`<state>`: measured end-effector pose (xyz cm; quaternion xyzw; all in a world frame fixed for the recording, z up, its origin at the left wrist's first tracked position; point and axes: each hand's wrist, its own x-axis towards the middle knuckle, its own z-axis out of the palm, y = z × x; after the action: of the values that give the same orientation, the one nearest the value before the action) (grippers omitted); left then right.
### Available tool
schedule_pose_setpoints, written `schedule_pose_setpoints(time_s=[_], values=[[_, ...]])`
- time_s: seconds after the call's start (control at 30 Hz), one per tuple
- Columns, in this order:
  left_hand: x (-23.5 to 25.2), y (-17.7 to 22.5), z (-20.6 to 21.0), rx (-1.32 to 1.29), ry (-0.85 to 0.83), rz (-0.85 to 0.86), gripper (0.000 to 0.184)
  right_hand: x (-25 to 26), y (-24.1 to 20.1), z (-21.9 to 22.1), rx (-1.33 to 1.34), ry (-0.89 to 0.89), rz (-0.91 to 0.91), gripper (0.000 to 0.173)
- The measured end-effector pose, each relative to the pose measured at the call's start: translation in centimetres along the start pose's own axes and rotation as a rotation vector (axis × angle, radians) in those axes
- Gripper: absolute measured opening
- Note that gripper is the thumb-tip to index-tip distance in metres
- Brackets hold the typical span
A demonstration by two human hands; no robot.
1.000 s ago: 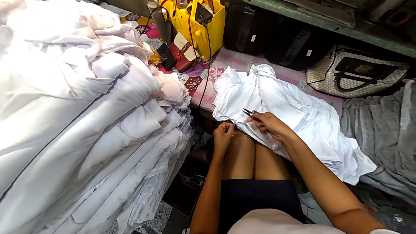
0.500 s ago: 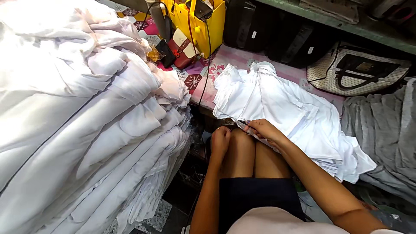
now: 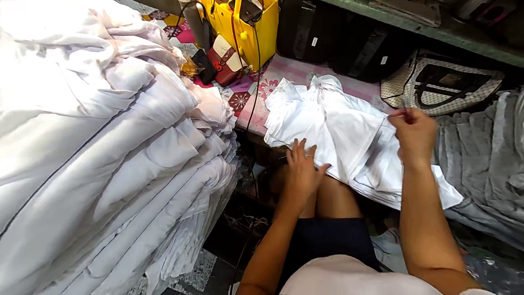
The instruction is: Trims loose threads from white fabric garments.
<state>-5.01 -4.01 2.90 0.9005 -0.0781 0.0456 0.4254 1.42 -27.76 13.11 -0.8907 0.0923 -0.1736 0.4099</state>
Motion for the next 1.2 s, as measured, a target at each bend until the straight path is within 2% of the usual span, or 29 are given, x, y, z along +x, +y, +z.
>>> schedule_pose_setpoints(time_s=[0.07,0.1,0.17,0.23,0.3,0.33,0.37,0.4,0.47,0.53,0.63,0.73,0.77,0.83,0.9,1.0,1.07,1.13,1.2], values=[[1.1,2.2,3.3,-0.073,-0.156,0.170,0.069,0.2,-0.5,-2.2,0.011,0.168,0.073,0.022],[1.8,3.0,5.6,-0.067,-0.232,0.247,0.073,-0.4,-1.2,-2.1,0.021,0.154,0.081,0.022],[2.9,3.8,9.7,0.035,-0.354,0.383,0.073,-1.8,-2.0,-0.1,0.036,0.014,0.032,0.019],[3.4,4.1,10.5,0.080,-0.413,0.473,0.063,-2.6,-1.3,2.9,0.043,-0.143,-0.021,0.016],[3.4,3.4,8.2,-0.081,-0.373,0.532,0.041,-2.2,1.5,5.7,-0.022,-0.243,-0.017,0.015],[3.1,2.4,7.0,-0.170,-0.268,0.556,0.029,-1.8,3.4,6.7,-0.063,-0.257,0.013,0.016],[2.9,0.9,5.9,-0.200,-0.158,0.573,0.026,-1.4,4.9,7.4,-0.087,-0.250,0.051,0.018],[2.7,-1.1,4.8,-0.177,-0.101,0.571,0.030,-1.2,5.6,7.7,-0.092,-0.223,0.076,0.019],[2.9,-5.3,3.1,-0.086,-0.057,0.524,0.034,-1.7,4.2,7.6,-0.096,-0.175,0.095,0.020],[3.3,-8.3,1.8,-0.050,0.022,0.502,0.019,-3.8,1.8,7.7,-0.087,-0.185,0.062,0.021],[4.3,-9.7,0.1,-0.057,0.047,0.536,0.011,-7.5,0.1,9.2,-0.050,-0.336,0.003,0.026],[5.0,-9.2,-0.9,-0.061,-0.020,0.532,0.011,-9.4,0.3,11.0,-0.206,-0.514,0.014,0.042],[5.1,-8.8,-1.3,-0.069,-0.041,0.519,0.011,-9.6,0.4,11.4,-0.261,-0.544,0.023,0.042],[5.3,-7.7,-1.3,-0.066,-0.024,0.506,0.011,-9.9,0.7,11.5,-0.258,-0.474,-0.001,0.034],[5.3,-6.5,-0.4,-0.027,0.079,0.536,0.009,-9.9,0.9,11.1,-0.181,-0.332,-0.088,0.027],[5.0,-6.5,1.6,-0.021,0.326,0.563,0.009,-10.0,2.8,10.6,-0.183,-0.078,-0.390,0.017],[4.2,-7.6,1.7,-0.044,0.398,0.504,0.010,-9.3,4.9,9.7,-0.274,-0.020,-0.509,0.015],[2.3,-9.2,1.7,-0.034,0.381,0.380,0.010,-9.1,5.7,7.9,-0.409,-0.232,-0.399,0.023],[-0.3,-10.1,1.2,0.038,0.325,0.152,0.010,-8.8,4.8,6.2,-0.464,-0.467,-0.207,0.029]])
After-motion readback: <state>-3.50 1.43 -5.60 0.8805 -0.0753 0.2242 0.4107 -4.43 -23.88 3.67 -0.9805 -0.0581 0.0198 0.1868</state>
